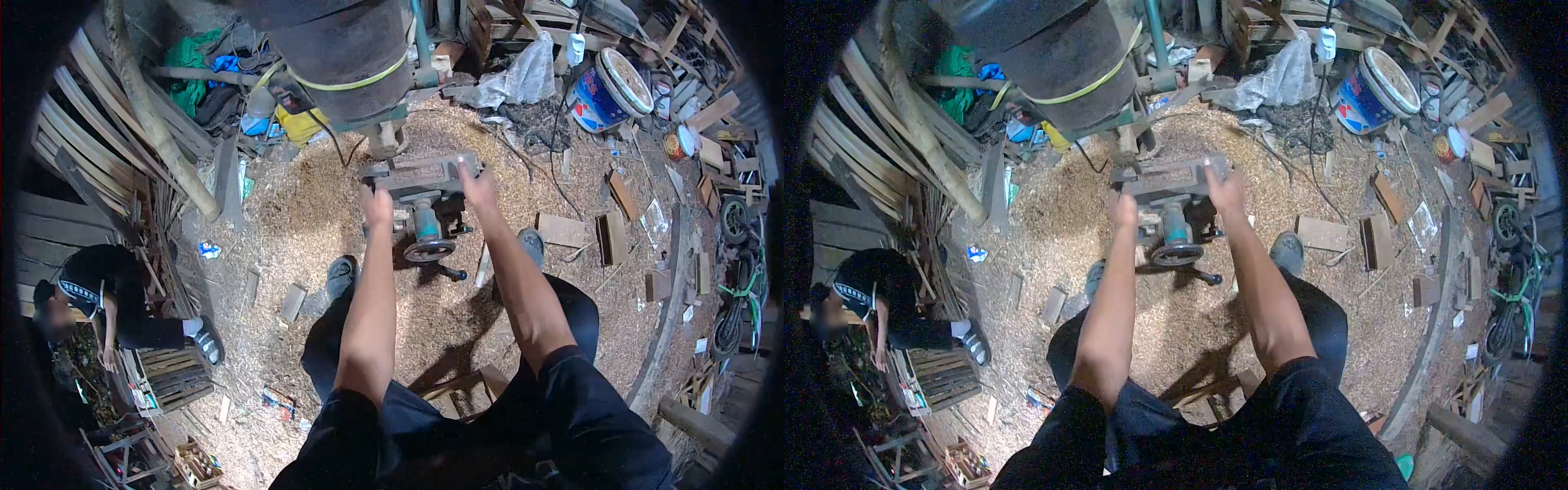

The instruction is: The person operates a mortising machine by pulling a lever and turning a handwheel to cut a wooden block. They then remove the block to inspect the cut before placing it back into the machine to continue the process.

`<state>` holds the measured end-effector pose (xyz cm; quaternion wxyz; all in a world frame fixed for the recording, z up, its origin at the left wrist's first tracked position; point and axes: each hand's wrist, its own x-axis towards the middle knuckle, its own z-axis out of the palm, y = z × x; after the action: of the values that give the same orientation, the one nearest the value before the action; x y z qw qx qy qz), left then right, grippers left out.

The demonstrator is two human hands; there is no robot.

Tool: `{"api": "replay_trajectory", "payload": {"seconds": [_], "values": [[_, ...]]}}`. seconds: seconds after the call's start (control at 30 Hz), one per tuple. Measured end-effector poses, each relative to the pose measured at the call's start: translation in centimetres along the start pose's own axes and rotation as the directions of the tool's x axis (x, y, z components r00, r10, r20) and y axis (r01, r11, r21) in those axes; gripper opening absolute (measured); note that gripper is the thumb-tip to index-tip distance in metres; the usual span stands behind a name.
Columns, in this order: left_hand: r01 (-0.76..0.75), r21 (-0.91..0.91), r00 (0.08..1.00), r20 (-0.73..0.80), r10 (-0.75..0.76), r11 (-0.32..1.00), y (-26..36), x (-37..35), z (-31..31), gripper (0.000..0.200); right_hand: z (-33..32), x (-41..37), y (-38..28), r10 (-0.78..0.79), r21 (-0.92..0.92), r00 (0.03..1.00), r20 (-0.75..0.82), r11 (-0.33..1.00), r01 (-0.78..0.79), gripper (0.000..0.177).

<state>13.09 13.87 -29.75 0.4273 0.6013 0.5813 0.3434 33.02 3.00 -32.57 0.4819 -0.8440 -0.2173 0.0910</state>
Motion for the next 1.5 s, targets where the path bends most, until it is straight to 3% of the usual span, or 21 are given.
{"api": "replay_trajectory", "payload": {"seconds": [0.07, 0.1, 0.13, 0.23, 0.3, 0.4, 0.5, 0.6, 0.7, 0.8, 0.83, 0.9, 1.03, 1.1, 1.13, 1.2, 1.27, 1.4, 1.43, 1.47, 1.5], "values": [[-0.035, 0.056, 0.995, -0.089, 0.04, 0.998, -1.1, 0.0, 0.7, 0.046, -1.2, 0.7, -1.9, 0.156, -0.018, 0.963, 0.222, 0.988, -0.156, 0.097], [-0.057, 0.05, 0.993, -0.105, 0.062, 0.997, -3.4, 1.0, 1.5, 0.046, -2.3, 0.7, -3.1, 0.167, 0.071, 0.932, 0.323, 0.977, -0.2, 0.098], [-0.074, 0.047, 0.99, -0.12, 0.079, 0.996, -4.1, 1.1, 1.5, 0.046, -2.1, 0.7, -2.8, 0.133, 0.093, 0.945, 0.3, 0.981, -0.168, 0.097], [0.004, -0.024, 0.993, 0.116, -0.001, 1.0, -3.5, 0.6, 0.9, 0.053, -1.4, 1.1, -1.0, 0.08, 0.112, 0.973, 0.218, 0.988, -0.107, 0.09], [-0.014, -0.121, 0.985, 0.171, 0.035, 0.993, -1.6, -0.7, 1.4, 0.058, -1.4, 2.3, 1.1, 0.094, 0.064, 0.985, 0.143, 0.993, -0.104, 0.081], [0.022, -0.252, 0.977, 0.212, 0.033, 0.968, -0.6, -2.3, 3.5, 0.056, -1.7, 5.3, 5.4, 0.079, 0.157, 0.976, 0.203, 0.981, -0.112, 0.078], [0.016, -0.261, 0.973, 0.227, 0.045, 0.965, 2.1, -3.9, 5.0, 0.06, -5.9, 4.9, 3.5, 0.074, 0.024, 0.994, 0.076, 0.997, -0.076, 0.08], [0.042, -0.299, 0.966, 0.257, 0.038, 0.953, 4.4, -5.6, 6.1, 0.065, -7.8, 5.6, 4.8, -0.038, 0.245, 0.991, 0.128, 0.969, 0.005, 0.072], [0.053, -0.378, 0.961, 0.272, 0.056, 0.924, 7.5, -7.9, 6.2, 0.067, -13.9, 3.1, -1.1, -0.079, 0.266, 0.989, 0.129, 0.963, 0.042, 0.067], [-0.003, -0.466, 0.96, 0.245, 0.133, 0.885, 9.6, -10.4, 5.8, 0.066, -17.0, 1.7, -3.5, -0.08, 0.239, 0.995, -0.065, 0.967, 0.093, 0.066], [-0.039, -0.525, 0.957, 0.224, 0.182, 0.85, 10.5, -11.2, 5.6, 0.065, -18.1, 1.5, -4.1, -0.089, 0.397, 0.996, -0.021, 0.913, 0.09, 0.067], [-0.101, -0.578, 0.943, 0.203, 0.262, 0.81, 13.6, -13.4, 3.9, 0.06, -20.2, 1.5, -4.7, -0.172, 0.343, 0.982, -0.082, 0.92, 0.19, 0.069], [-0.051, -0.767, 0.936, 0.187, 0.298, 0.64, 17.9, -16.7, 0.6, 0.06, -24.8, -1.9, -9.4, -0.27, 0.366, 0.934, -0.234, 0.865, 0.342, 0.075], [0.176, -0.781, 0.964, 0.259, 0.054, 0.599, 21.5, -18.8, -2.8, 0.066, -27.6, -4.4, -12.4, -0.3, 0.403, 0.922, -0.246, 0.834, 0.378, 0.076], [0.287, -0.779, 0.951, 0.299, -0.072, 0.557, 22.7, -19.5, -4.6, 0.07, -29.0, -6.0, -14.1, -0.369, 0.324, 0.88, -0.3, 0.828, 0.457, 0.077], [0.414, -0.858, 0.901, 0.435, 0.002, 0.305, 23.8, -19.4, -7.4, 0.06, -31.4, -9.2, -17.5, -0.503, 0.158, 0.774, -0.383, 0.79, 0.592, 0.079], [0.483, -0.82, 0.834, 0.538, 0.123, 0.308, 24.5, -20.4, -9.8, 0.047, -33.0, -11.2, -19.9, -0.597, 0.209, 0.719, -0.356, 0.699, 0.684, 0.083], [0.453, -0.844, 0.838, 0.513, 0.186, 0.288, 23.9, -20.7, -13.4, 0.042, -35.7, -14.2, -24.2, -0.733, 0.347, 0.639, -0.235, 0.55, 0.759, 0.093], [0.424, -0.861, 0.852, 0.484, 0.198, 0.281, 24.4, -21.4, -15.0, 0.041, -35.9, -13.8, -24.0, -0.729, 0.361, 0.671, -0.132, 0.595, 0.718, 0.095], [0.396, -0.876, 0.865, 0.457, 0.207, 0.276, 24.5, -21.8, -16.4, 0.04, -35.6, -13.6, -24.0, -0.585, 0.554, 0.809, -0.063, 0.653, 0.515, 0.092], [0.29, -0.924, 0.869, 0.364, 0.336, 0.251, 23.0, -19.7, -16.1, 0.042, -35.4, -13.5, -24.4, -0.43, 0.706, 0.902, 0.047, 0.653, 0.274, 0.089]]}}
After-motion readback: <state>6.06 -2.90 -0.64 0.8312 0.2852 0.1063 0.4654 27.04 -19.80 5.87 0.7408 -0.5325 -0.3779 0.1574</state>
